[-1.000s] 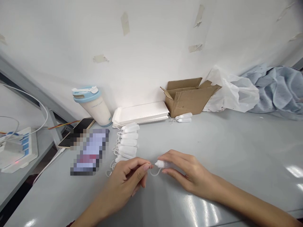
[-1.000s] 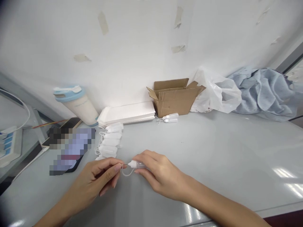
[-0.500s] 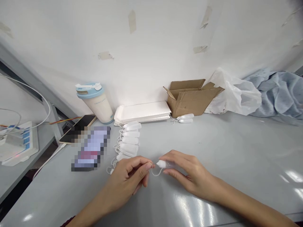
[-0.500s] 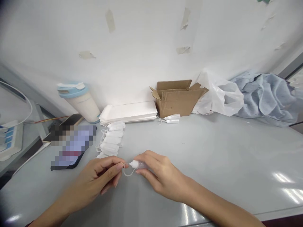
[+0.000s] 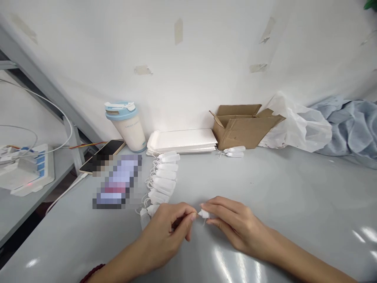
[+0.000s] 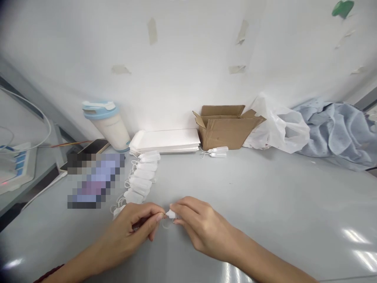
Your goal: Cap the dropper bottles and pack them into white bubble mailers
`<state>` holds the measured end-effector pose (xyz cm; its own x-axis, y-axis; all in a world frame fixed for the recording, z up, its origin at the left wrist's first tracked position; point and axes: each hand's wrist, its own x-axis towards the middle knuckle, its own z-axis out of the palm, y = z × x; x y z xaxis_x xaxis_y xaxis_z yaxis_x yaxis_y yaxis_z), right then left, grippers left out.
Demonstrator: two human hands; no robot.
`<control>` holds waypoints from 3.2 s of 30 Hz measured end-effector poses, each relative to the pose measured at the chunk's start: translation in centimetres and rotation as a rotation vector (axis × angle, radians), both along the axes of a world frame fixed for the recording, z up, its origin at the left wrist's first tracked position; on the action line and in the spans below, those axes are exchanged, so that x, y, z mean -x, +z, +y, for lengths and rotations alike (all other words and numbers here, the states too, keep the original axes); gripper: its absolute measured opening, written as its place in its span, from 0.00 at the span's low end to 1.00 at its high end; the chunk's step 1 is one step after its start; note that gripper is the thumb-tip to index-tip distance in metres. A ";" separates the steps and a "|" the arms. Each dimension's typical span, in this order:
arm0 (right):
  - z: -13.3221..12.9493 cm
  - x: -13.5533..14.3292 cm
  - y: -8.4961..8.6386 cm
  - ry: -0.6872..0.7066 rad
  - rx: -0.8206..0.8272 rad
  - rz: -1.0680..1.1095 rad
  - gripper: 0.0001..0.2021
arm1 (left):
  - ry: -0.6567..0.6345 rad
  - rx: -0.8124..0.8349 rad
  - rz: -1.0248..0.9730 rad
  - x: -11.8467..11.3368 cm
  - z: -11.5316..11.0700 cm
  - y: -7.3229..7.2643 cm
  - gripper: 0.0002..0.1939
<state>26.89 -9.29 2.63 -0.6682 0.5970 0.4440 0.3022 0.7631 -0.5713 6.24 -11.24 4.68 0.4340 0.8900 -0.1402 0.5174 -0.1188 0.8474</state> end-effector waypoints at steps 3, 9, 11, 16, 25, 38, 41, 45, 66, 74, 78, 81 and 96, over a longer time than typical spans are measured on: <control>0.0 0.0 0.0 0.005 -0.021 0.001 0.13 | -0.002 -0.008 0.014 -0.1 0.0 -0.2 0.17; 0.3 0.1 0.1 -0.001 0.037 0.035 0.13 | 0.019 0.000 0.000 0.4 0.3 0.3 0.12; 0.5 0.0 0.1 0.000 0.045 0.045 0.14 | 0.027 0.040 -0.017 0.6 0.5 0.5 0.10; 0.4 0.1 -0.2 0.004 0.056 0.047 0.13 | 0.064 0.026 -0.008 0.4 0.4 0.5 0.11; 1.6 -0.2 -0.6 -0.079 0.019 0.027 0.13 | 0.036 -0.022 0.060 2.9 1.1 2.5 0.13; 10.4 -7.5 -3.5 -0.775 -0.278 -0.284 0.17 | 0.157 0.267 0.113 10.6 5.3 2.2 0.21; 10.9 -8.3 -3.6 -0.790 -0.278 -0.314 0.17 | 0.182 0.280 0.163 10.5 5.4 1.8 0.23; 11.2 -8.5 -3.8 -0.767 -0.282 -0.348 0.16 | 0.365 0.187 0.225 10.5 5.4 1.5 0.24; 11.2 -8.0 -3.6 -0.744 -0.128 -0.404 0.10 | 0.544 -0.972 0.376 4.1 2.3 0.7 0.08; 10.4 -7.1 -2.6 -0.679 -0.012 -0.357 0.08 | 0.394 -1.057 0.337 3.5 2.0 0.1 0.05; 10.3 -7.1 -1.9 -0.682 0.025 -0.345 0.15 | 0.411 -1.061 0.343 3.6 2.0 0.2 0.05; 10.5 -7.3 -1.8 -0.699 0.033 -0.357 0.18 | 0.425 -1.056 0.355 3.5 1.9 0.5 0.06; 12.8 -9.0 -3.3 -0.797 -0.142 -0.306 0.13 | 0.403 -1.006 0.337 3.2 1.9 -0.5 0.06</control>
<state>35.86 3.48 -0.72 -0.1760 0.8908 0.4189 0.9024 0.3160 -0.2929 3.07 -9.35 4.17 0.1661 0.7308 0.6620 0.8556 -0.4406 0.2717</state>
